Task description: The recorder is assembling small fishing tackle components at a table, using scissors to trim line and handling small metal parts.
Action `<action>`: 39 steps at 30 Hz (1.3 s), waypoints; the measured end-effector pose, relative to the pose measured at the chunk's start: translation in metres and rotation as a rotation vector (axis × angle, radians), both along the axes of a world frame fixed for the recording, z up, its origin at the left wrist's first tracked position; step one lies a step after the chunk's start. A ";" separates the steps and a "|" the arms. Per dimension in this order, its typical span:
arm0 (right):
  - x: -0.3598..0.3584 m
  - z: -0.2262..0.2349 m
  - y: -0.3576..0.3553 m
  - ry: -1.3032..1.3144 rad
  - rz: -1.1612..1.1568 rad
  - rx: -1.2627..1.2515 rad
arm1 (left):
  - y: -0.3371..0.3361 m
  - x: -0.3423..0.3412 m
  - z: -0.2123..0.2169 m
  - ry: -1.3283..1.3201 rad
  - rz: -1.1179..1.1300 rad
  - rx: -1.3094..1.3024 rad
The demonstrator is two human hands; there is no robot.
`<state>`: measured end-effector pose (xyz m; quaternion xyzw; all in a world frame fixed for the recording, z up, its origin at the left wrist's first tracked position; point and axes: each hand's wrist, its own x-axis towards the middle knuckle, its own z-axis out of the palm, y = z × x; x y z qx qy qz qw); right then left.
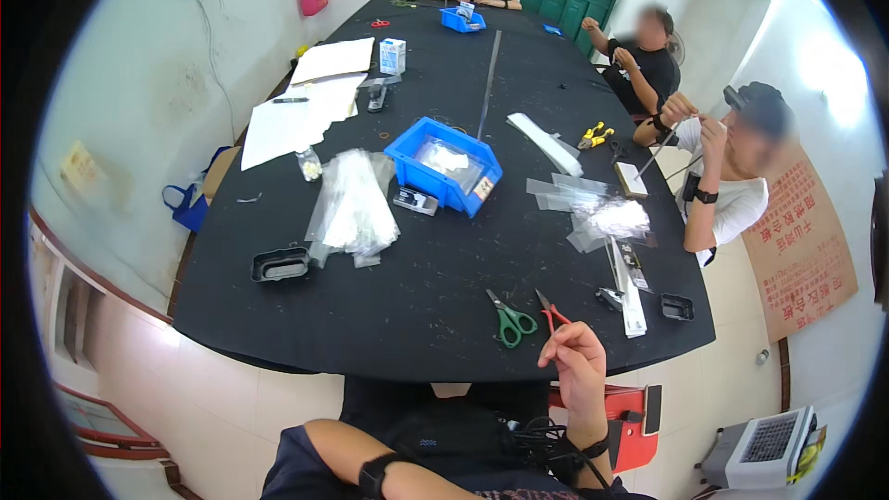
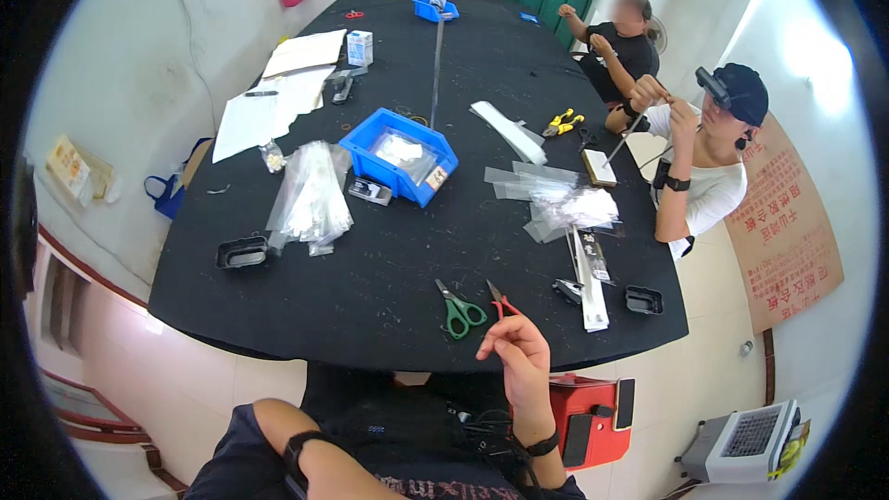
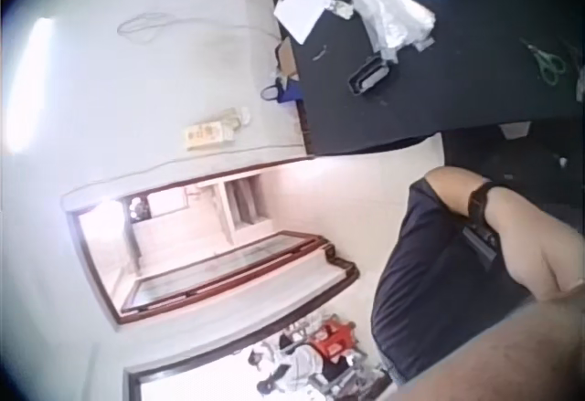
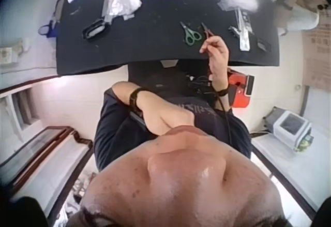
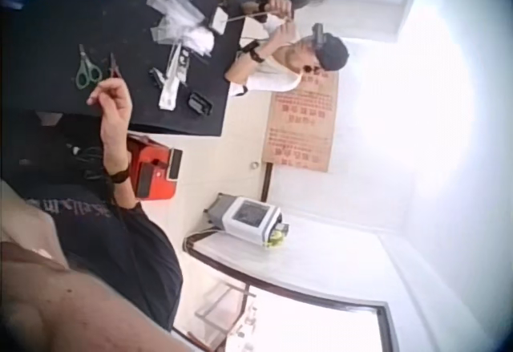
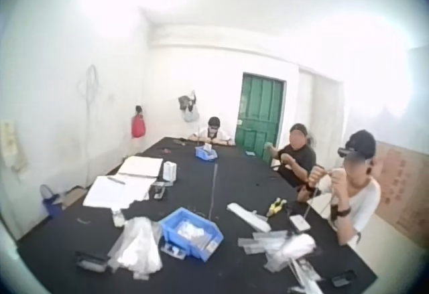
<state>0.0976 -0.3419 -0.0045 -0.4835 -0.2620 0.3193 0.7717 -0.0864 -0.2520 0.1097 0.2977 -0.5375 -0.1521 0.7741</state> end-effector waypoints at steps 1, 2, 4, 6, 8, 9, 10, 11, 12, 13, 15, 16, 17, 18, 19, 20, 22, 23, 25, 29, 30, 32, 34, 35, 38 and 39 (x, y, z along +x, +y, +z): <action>0.000 0.000 -0.002 -0.008 0.003 0.007 | 0.006 -0.005 -0.003 0.015 0.094 -0.025; 0.001 0.000 -0.004 -0.016 0.005 0.015 | 0.013 -0.009 -0.005 0.030 0.188 -0.045; 0.002 -0.002 -0.007 0.002 0.031 0.056 | 0.026 -0.018 -0.009 0.043 0.151 0.006; 0.003 -0.004 -0.008 0.000 0.011 0.049 | 0.040 -0.025 -0.015 0.037 0.153 0.041; 0.002 -0.001 -0.007 -0.009 0.019 0.048 | 0.055 -0.026 -0.021 0.017 0.144 -0.003; 0.002 0.002 -0.008 -0.023 0.039 0.050 | 0.063 -0.027 -0.025 0.007 0.143 -0.028; 0.001 0.006 -0.008 -0.042 0.059 0.064 | 0.073 -0.020 -0.032 -0.110 0.118 -0.099; -0.001 0.010 -0.007 -0.049 0.114 0.034 | 0.080 -0.019 -0.037 -0.066 0.317 0.005; -0.003 0.016 -0.009 -0.061 0.165 0.018 | 0.088 -0.017 -0.042 -0.016 0.495 0.128; -0.007 0.021 -0.009 -0.074 0.220 -0.009 | 0.092 -0.018 -0.046 0.152 0.874 0.265; -0.015 0.029 -0.007 -0.037 0.460 -0.064 | 0.089 -0.015 -0.057 0.691 1.205 0.632; -0.021 0.030 -0.003 -0.099 0.476 -0.148 | 0.089 -0.013 -0.061 0.687 1.276 0.682; -0.025 0.031 0.002 -0.162 0.498 -0.239 | 0.085 -0.009 -0.067 0.632 1.366 0.690; -0.030 0.029 0.009 -0.273 0.433 -0.307 | 0.083 -0.010 -0.071 0.638 1.351 0.665; -0.031 0.027 0.016 -0.431 0.337 -0.323 | 0.081 -0.009 -0.075 0.778 1.296 0.584; -0.034 0.026 0.021 -0.497 0.260 -0.287 | 0.081 -0.010 -0.078 0.859 1.259 0.486; -0.035 0.025 0.028 -0.661 0.124 -0.212 | 0.083 -0.012 -0.085 0.945 1.171 0.357; -0.036 0.024 0.031 -0.706 0.092 -0.192 | 0.086 -0.015 -0.087 1.017 1.059 0.247; -0.036 0.023 0.037 -0.710 0.117 -0.114 | 0.092 -0.021 -0.092 1.133 0.812 0.006; -0.046 0.022 0.044 -0.791 0.298 -0.148 | 0.091 -0.032 -0.093 1.111 1.060 0.331; -0.050 0.022 0.046 -0.797 0.339 -0.166 | 0.090 -0.036 -0.092 1.099 1.038 0.336; -0.052 0.024 0.047 -0.792 0.479 -0.166 | 0.091 -0.052 -0.091 1.202 1.005 0.412; -0.045 0.029 0.043 -0.830 0.688 -0.188 | 0.098 -0.081 -0.094 1.199 1.033 0.472; -0.040 0.032 0.040 -0.826 0.736 -0.179 | 0.104 -0.101 -0.099 1.139 1.077 0.495; -0.009 0.041 0.022 -0.724 0.702 -0.259 | 0.126 -0.179 -0.133 1.235 1.081 0.982; 0.003 0.042 0.016 -0.779 0.645 -0.324 | 0.128 -0.206 -0.153 1.280 1.090 0.996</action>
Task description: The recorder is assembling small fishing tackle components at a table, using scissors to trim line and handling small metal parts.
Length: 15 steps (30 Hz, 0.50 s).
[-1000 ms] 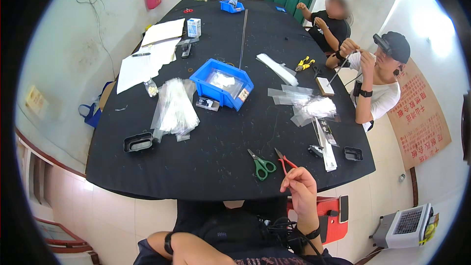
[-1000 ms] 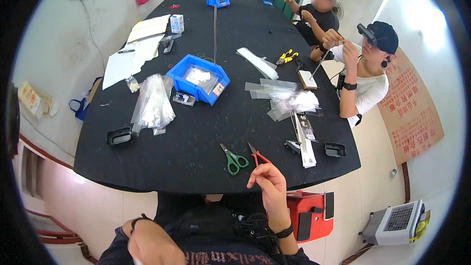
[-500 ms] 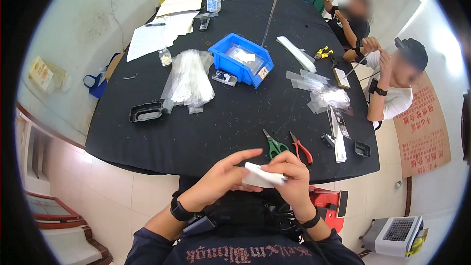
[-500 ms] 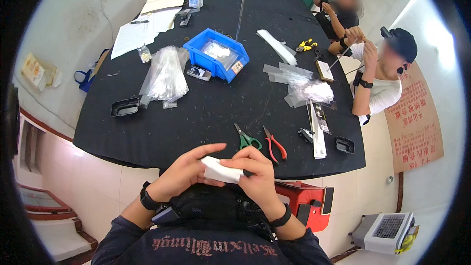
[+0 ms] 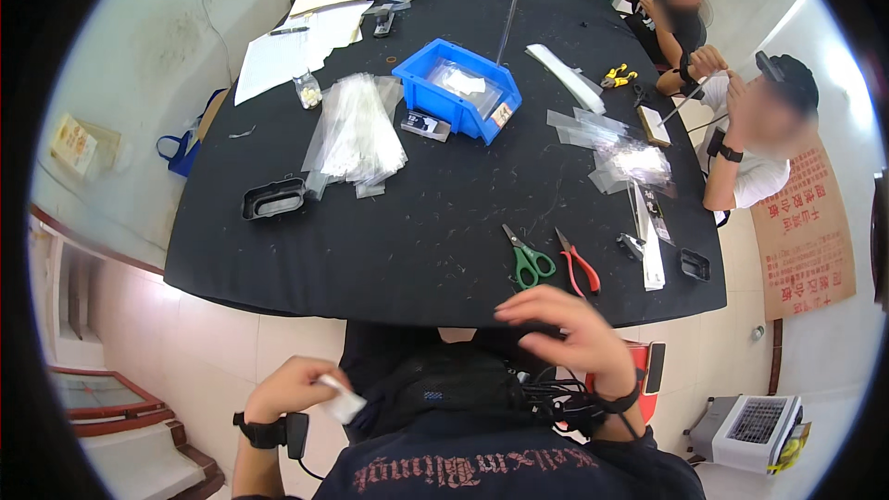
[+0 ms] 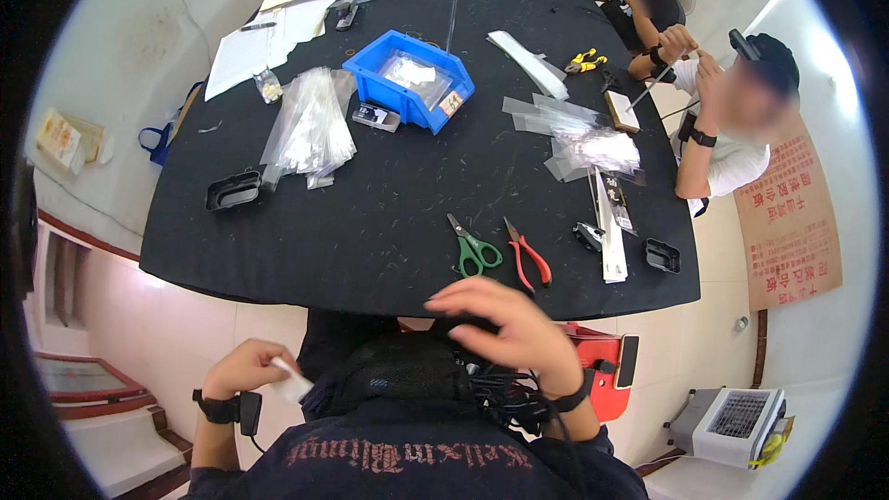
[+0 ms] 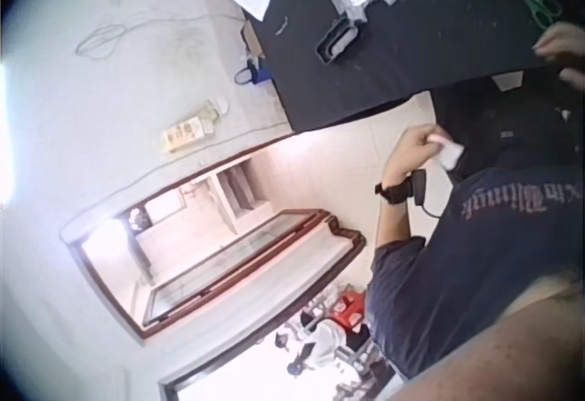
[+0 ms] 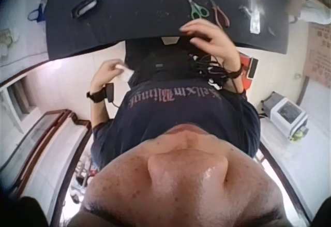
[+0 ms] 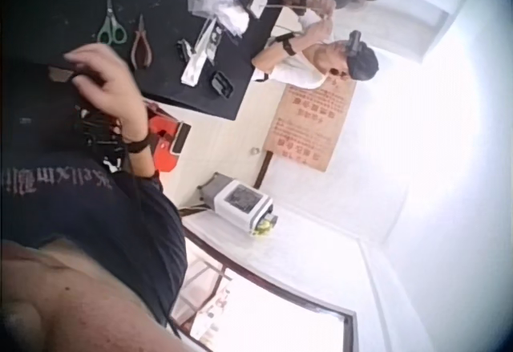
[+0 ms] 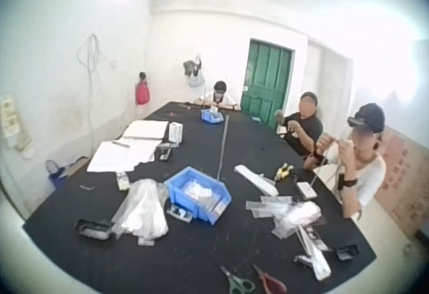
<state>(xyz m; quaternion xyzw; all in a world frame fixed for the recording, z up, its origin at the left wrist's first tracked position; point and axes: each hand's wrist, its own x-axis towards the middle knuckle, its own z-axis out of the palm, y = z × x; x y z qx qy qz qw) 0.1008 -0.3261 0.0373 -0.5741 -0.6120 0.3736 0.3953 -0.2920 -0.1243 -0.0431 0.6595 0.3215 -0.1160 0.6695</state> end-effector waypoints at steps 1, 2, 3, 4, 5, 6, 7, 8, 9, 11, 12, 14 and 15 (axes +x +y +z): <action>0.013 0.000 -0.007 -0.024 -0.082 0.046 | -0.002 -0.025 -0.023 0.243 -0.030 0.097; 0.025 -0.002 -0.013 -0.065 -0.163 0.067 | -0.010 -0.047 -0.047 0.441 -0.046 0.185; 0.033 -0.007 -0.017 -0.025 -0.279 0.077 | -0.021 -0.066 -0.071 0.452 -0.236 0.101; 0.040 -0.012 -0.022 0.028 -0.385 0.130 | -0.037 -0.082 -0.092 0.496 -0.442 0.059; 0.044 -0.017 -0.026 0.084 -0.494 0.109 | -0.062 -0.092 -0.112 0.419 -0.210 -0.085; 0.047 -0.021 -0.029 0.151 -0.590 0.124 | -0.084 -0.097 -0.128 0.462 -0.036 -0.180; 0.049 -0.025 -0.032 0.178 -0.625 0.160 | -0.099 -0.100 -0.140 0.362 0.077 -0.057; 0.049 -0.029 -0.035 0.201 -0.655 0.159 | -0.111 -0.100 -0.147 0.328 0.167 0.070; 0.048 -0.031 -0.037 0.216 -0.676 0.172 | -0.121 -0.098 -0.150 0.322 0.240 0.173; 0.045 -0.034 -0.040 0.242 -0.671 0.203 | -0.129 -0.093 -0.145 0.277 0.326 0.310; 0.043 -0.034 -0.041 0.261 -0.649 0.200 | -0.129 -0.091 -0.139 0.199 0.377 0.407; 0.039 -0.036 -0.040 0.282 -0.621 0.189 | -0.130 -0.086 -0.127 0.180 0.362 0.484; 0.038 -0.036 -0.040 0.278 -0.606 0.187 | -0.132 -0.083 -0.122 0.153 0.335 0.530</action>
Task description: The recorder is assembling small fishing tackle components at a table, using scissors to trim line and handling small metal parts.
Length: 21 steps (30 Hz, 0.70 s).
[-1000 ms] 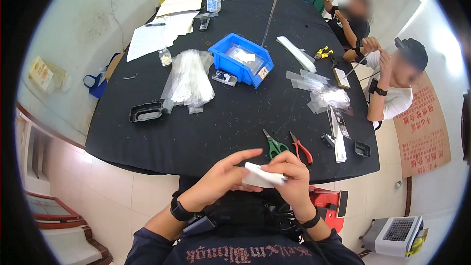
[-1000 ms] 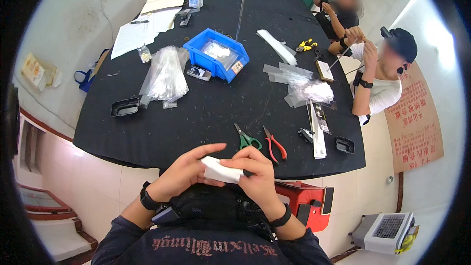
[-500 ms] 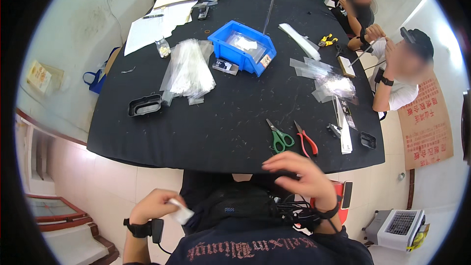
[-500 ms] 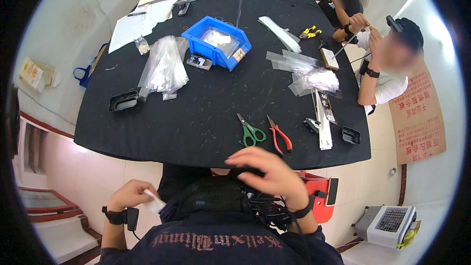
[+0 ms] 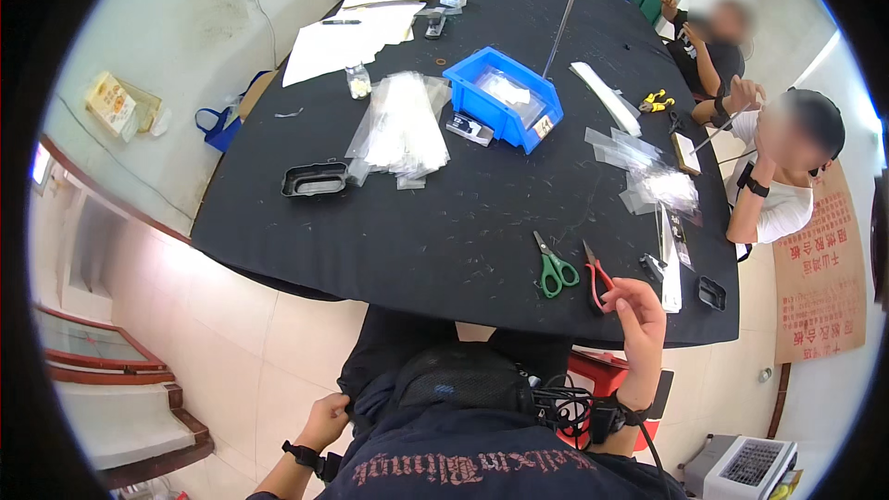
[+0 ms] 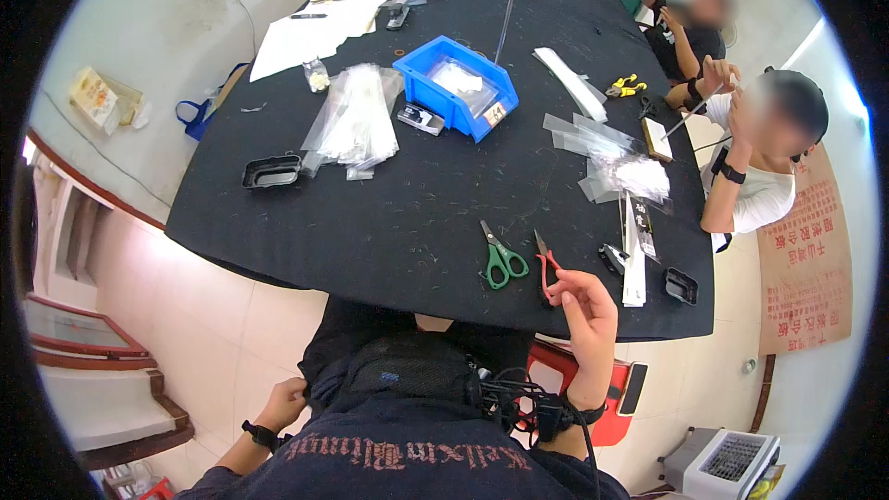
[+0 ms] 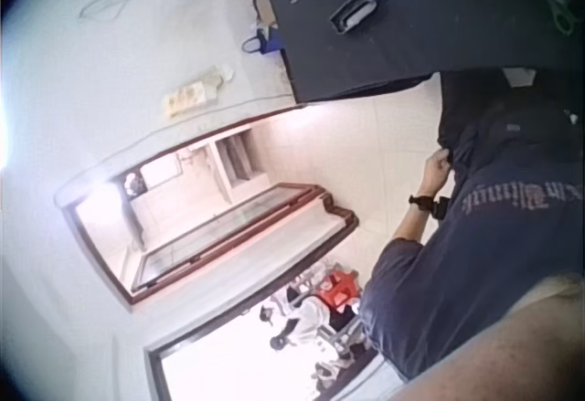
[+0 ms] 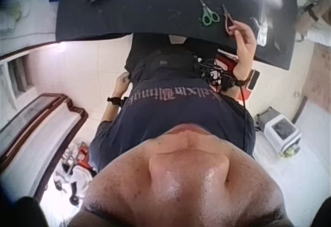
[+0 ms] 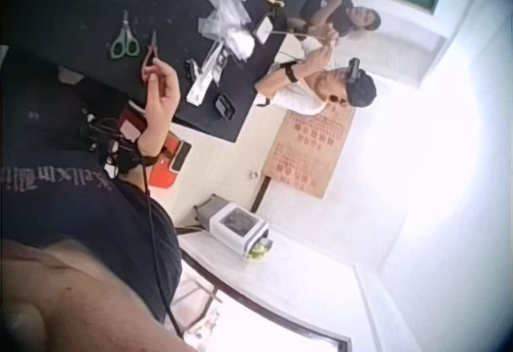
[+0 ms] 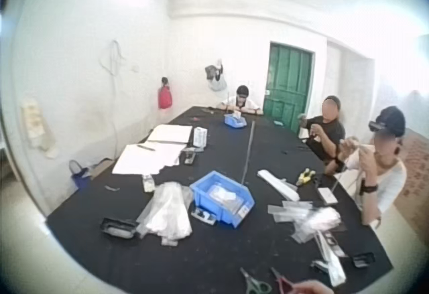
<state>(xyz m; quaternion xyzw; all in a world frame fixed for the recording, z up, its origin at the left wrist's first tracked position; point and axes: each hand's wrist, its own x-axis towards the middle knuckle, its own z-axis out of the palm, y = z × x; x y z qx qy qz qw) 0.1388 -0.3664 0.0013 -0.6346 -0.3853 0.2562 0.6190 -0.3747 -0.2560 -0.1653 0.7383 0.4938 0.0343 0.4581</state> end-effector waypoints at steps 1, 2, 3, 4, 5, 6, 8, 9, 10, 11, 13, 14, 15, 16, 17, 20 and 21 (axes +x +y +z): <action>-0.001 0.000 -0.001 0.005 0.001 0.014 | -0.002 0.002 0.003 0.042 -0.007 0.072; -0.003 0.000 -0.003 0.006 -0.008 0.011 | -0.007 0.007 0.003 0.102 0.039 0.141; -0.003 0.001 -0.006 -0.003 -0.015 0.005 | -0.011 0.010 0.001 0.105 0.071 0.178; -0.004 0.001 -0.009 0.006 -0.013 0.017 | -0.015 0.014 -0.002 0.153 0.116 0.222; -0.005 0.001 -0.013 0.010 -0.014 0.029 | -0.018 0.017 -0.005 0.232 0.140 0.233; -0.006 0.001 -0.016 0.007 -0.017 0.059 | -0.017 0.020 -0.008 0.243 0.145 0.322; -0.007 0.001 -0.024 0.021 -0.028 0.064 | -0.017 0.024 -0.011 0.220 0.215 0.350; -0.008 0.001 -0.028 0.021 -0.039 0.065 | -0.016 0.026 -0.010 0.207 0.244 0.361; -0.008 0.001 -0.032 0.027 -0.043 0.063 | -0.016 0.026 -0.008 0.235 0.188 0.400; -0.007 0.000 -0.036 0.027 -0.048 0.055 | -0.016 0.026 -0.005 0.134 0.268 0.289; -0.005 -0.001 -0.043 0.027 -0.064 0.038 | -0.023 0.026 0.000 -0.028 0.431 0.015; -0.003 -0.002 -0.046 0.028 -0.074 0.027 | -0.027 0.025 0.001 -0.086 0.428 -0.004; -0.001 -0.003 -0.048 0.022 -0.088 0.014 | -0.030 0.025 0.001 -0.146 0.439 -0.025; 0.002 -0.004 -0.051 0.023 -0.097 0.018 | -0.033 0.024 -0.002 -0.183 0.458 -0.052; 0.004 -0.005 -0.053 0.021 -0.111 0.013 | -0.035 0.023 -0.005 -0.187 0.467 0.013; 0.011 -0.010 -0.059 -0.002 -0.137 -0.011 | -0.034 0.015 -0.019 -0.163 0.439 0.330; 0.014 -0.011 -0.061 -0.015 -0.140 -0.022 | -0.033 0.011 -0.022 -0.131 0.500 0.229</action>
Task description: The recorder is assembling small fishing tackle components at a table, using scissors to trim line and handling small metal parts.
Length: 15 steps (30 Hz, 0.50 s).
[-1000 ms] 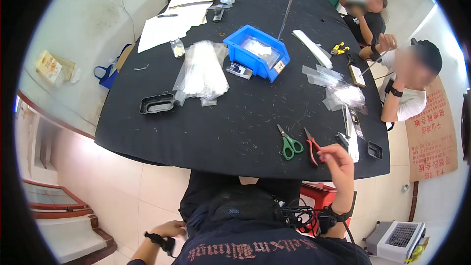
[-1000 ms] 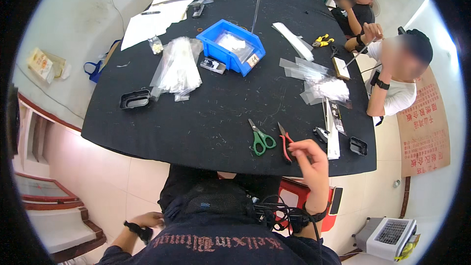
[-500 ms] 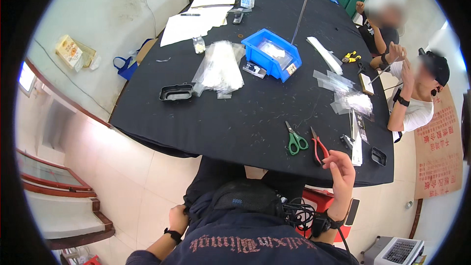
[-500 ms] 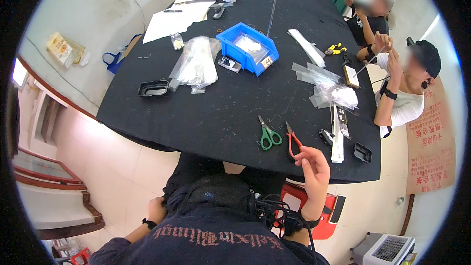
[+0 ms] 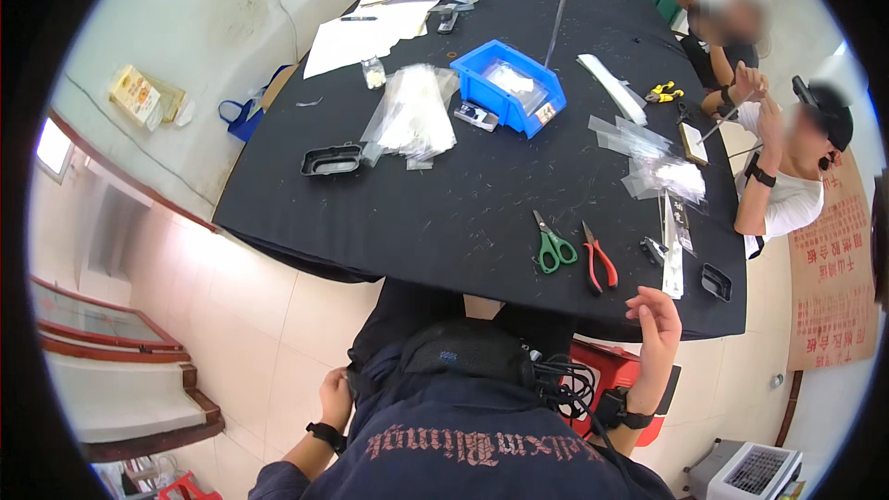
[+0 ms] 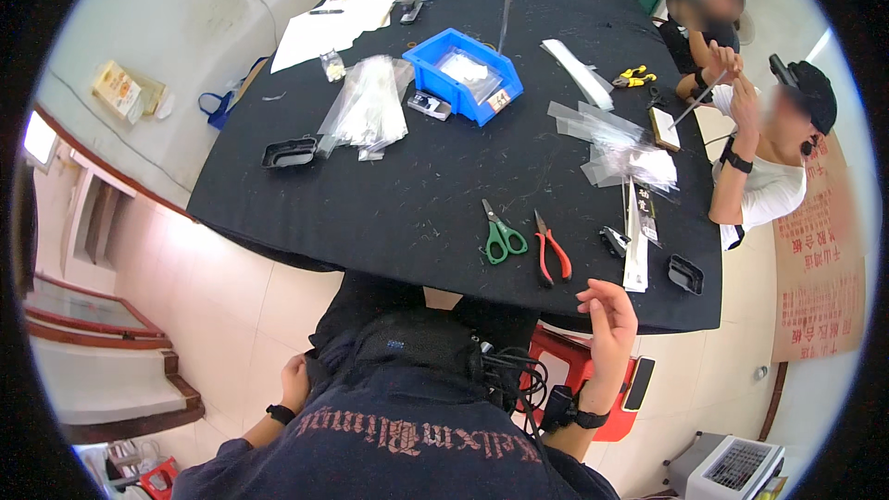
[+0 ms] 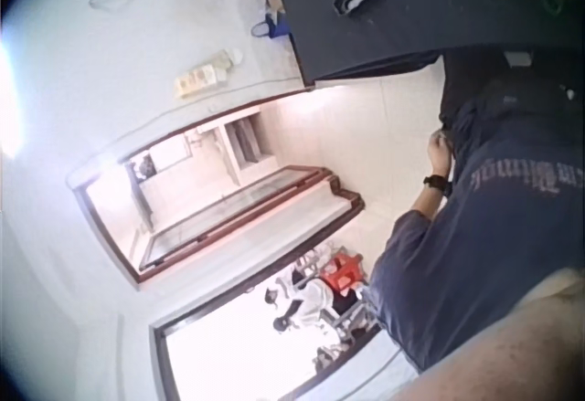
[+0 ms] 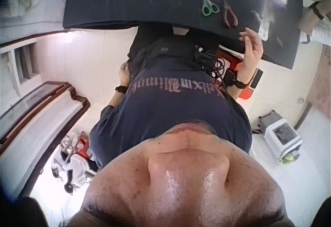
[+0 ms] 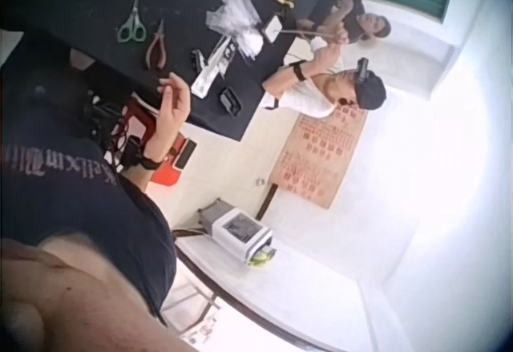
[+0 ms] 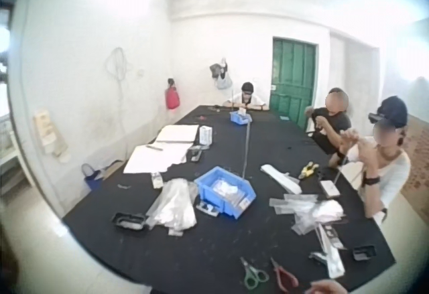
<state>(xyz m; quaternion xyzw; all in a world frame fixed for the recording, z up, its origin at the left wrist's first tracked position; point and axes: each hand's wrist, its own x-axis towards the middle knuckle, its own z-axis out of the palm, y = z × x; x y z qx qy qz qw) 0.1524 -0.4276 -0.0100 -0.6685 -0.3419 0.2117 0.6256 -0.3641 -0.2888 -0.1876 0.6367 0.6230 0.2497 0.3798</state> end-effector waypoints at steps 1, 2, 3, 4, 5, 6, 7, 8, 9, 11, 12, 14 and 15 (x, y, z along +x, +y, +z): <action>0.002 -0.002 -0.002 0.017 0.000 -0.006 | 0.000 -0.002 -0.004 0.004 0.029 -0.141; 0.005 -0.003 -0.004 0.004 -0.009 -0.001 | 0.000 -0.007 -0.005 0.051 0.110 -0.319; 0.007 -0.005 -0.005 -0.003 -0.009 -0.001 | 0.000 -0.007 -0.008 0.207 0.017 -0.313; 0.008 -0.007 -0.007 -0.003 -0.014 -0.023 | -0.001 -0.008 -0.008 0.162 -0.009 -0.383; 0.010 -0.009 -0.009 -0.009 0.000 -0.010 | 0.001 -0.007 -0.009 0.305 -0.114 -0.293; 0.011 -0.010 -0.010 -0.036 0.001 -0.022 | 0.000 -0.004 -0.008 0.254 -0.108 -0.308; 0.013 -0.010 -0.012 -0.057 0.003 -0.042 | 0.006 -0.003 -0.007 0.249 -0.118 -0.330; 0.014 -0.010 -0.013 -0.082 -0.007 -0.062 | 0.011 -0.001 -0.005 0.251 -0.141 -0.231; 0.016 -0.010 -0.013 -0.097 0.010 -0.071 | 0.018 0.002 -0.003 0.279 -0.194 -0.124; 0.018 -0.010 -0.013 -0.112 0.030 -0.105 | 0.032 0.006 0.002 0.355 -0.267 -0.044; 0.018 -0.010 -0.013 -0.122 0.028 -0.123 | 0.038 0.008 0.005 0.399 -0.269 -0.094; 0.018 -0.010 -0.011 -0.130 0.055 -0.129 | 0.044 0.012 0.009 0.483 -0.331 -0.018; 0.018 -0.009 -0.011 -0.141 0.054 -0.140 | 0.044 0.015 0.010 0.513 -0.362 0.037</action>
